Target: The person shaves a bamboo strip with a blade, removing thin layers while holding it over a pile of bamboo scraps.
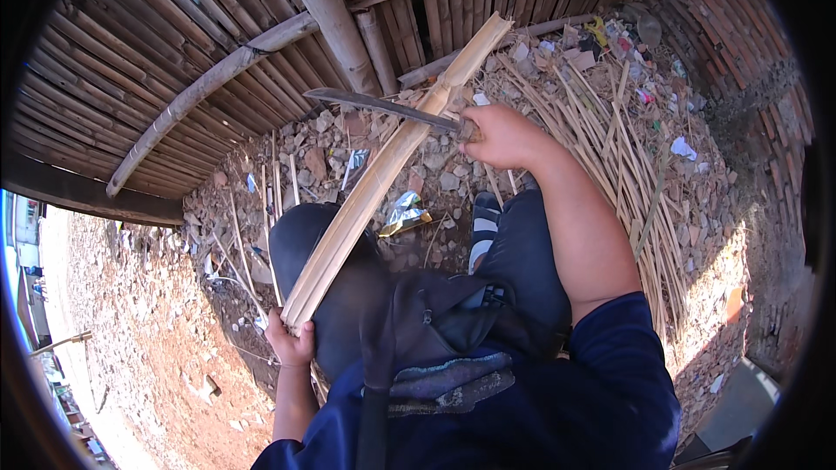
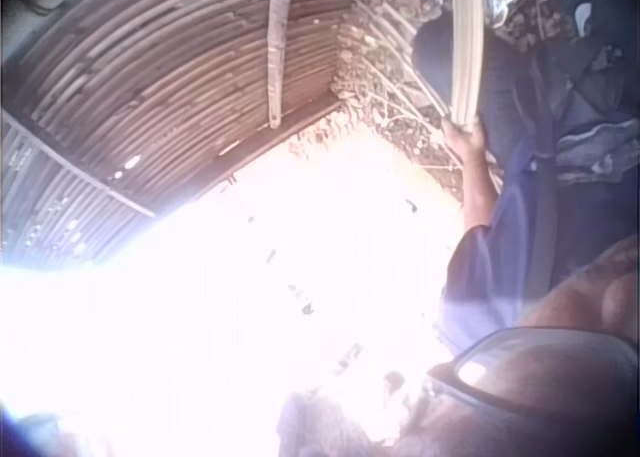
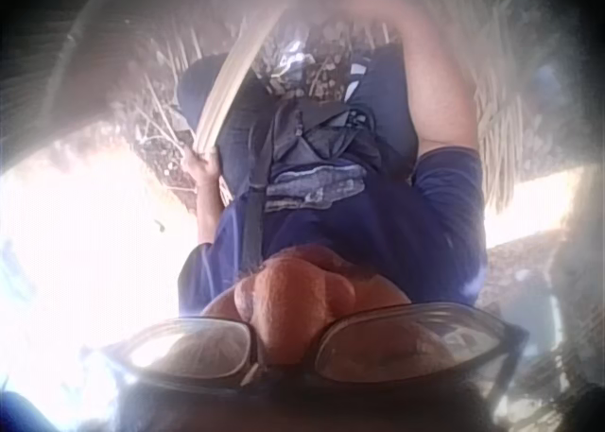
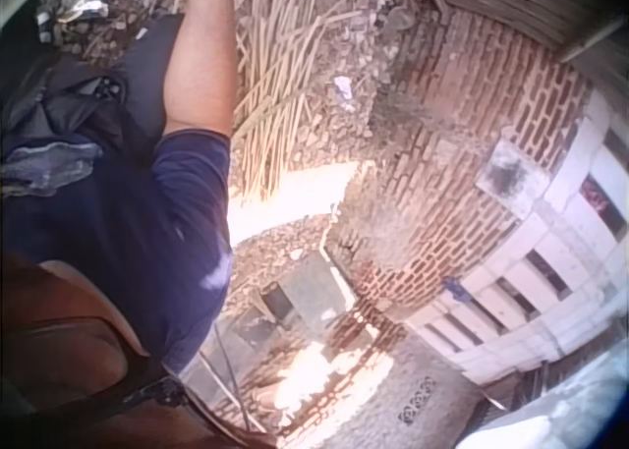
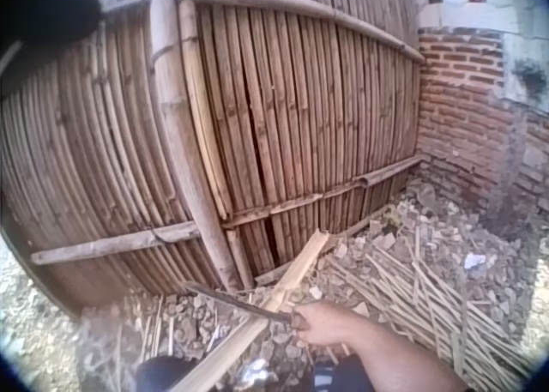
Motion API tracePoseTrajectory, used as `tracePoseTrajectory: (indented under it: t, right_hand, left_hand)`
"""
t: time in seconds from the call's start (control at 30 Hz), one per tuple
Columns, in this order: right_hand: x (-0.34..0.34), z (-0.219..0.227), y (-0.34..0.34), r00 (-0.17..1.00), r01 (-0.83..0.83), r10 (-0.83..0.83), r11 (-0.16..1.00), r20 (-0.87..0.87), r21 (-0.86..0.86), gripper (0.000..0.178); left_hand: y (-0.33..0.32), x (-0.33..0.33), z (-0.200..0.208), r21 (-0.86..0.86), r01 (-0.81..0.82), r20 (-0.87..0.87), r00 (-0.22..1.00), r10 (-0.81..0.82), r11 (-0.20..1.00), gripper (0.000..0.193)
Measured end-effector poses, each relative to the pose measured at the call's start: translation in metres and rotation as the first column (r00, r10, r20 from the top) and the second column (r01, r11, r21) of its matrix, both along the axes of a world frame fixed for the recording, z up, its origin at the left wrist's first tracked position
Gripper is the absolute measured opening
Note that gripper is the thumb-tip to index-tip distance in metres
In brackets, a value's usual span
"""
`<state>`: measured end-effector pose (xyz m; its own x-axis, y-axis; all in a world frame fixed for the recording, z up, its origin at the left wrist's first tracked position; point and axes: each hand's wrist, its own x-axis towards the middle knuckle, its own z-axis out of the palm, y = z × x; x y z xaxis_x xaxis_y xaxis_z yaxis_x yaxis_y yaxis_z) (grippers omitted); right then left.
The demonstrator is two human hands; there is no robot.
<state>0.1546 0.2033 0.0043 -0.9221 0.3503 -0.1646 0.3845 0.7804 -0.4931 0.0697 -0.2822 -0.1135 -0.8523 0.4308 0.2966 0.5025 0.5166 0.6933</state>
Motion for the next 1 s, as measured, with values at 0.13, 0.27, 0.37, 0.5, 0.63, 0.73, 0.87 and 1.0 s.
tracePoseTrajectory:
  t: [0.13,0.27,0.37,0.5,0.63,0.73,0.87,1.0]
  right_hand:
    - [-0.001,0.002,-0.006,1.0,0.028,-0.028,0.998,-0.007,0.053,0.047]
    - [0.004,0.006,-0.005,0.993,-0.114,0.112,0.98,0.021,0.164,0.048]
    - [0.006,0.0,0.012,0.997,0.057,-0.056,0.998,-0.057,0.021,0.039]
    - [0.007,0.017,0.001,0.993,0.118,-0.118,0.993,0.016,0.011,0.042]
    - [-0.002,0.012,-0.017,0.989,-0.06,0.054,0.997,0.137,0.039,0.043]
    - [0.002,-0.008,0.01,0.998,-0.049,0.048,0.999,-0.032,-0.003,0.043]
    - [0.005,0.0,0.02,0.993,0.112,-0.111,0.994,-0.049,0.007,0.048]
    - [0.002,0.013,-0.012,0.999,-0.003,0.001,0.999,0.053,0.045,0.048]
  left_hand:
    - [0.002,0.001,0.002,0.016,-0.004,0.031,1.0,0.004,1.0,0.077]
    - [0.001,0.002,0.002,0.017,-0.003,0.004,1.0,0.003,1.0,0.077]
    - [0.003,0.0,0.003,0.01,0.003,0.003,1.0,-0.003,1.0,0.076]
    - [0.001,-0.001,0.005,-0.018,0.005,0.033,0.999,-0.004,1.0,0.074]
    - [-0.005,-0.001,0.0,-0.008,0.006,0.084,0.996,-0.005,1.0,0.074]
    - [-0.001,-0.002,0.005,-0.022,0.01,0.074,0.997,-0.008,1.0,0.074]
    - [0.0,-0.003,0.005,-0.043,0.005,0.043,0.999,-0.003,0.999,0.074]
    - [-0.006,-0.003,-0.003,-0.014,0.013,0.069,0.998,-0.012,1.0,0.074]
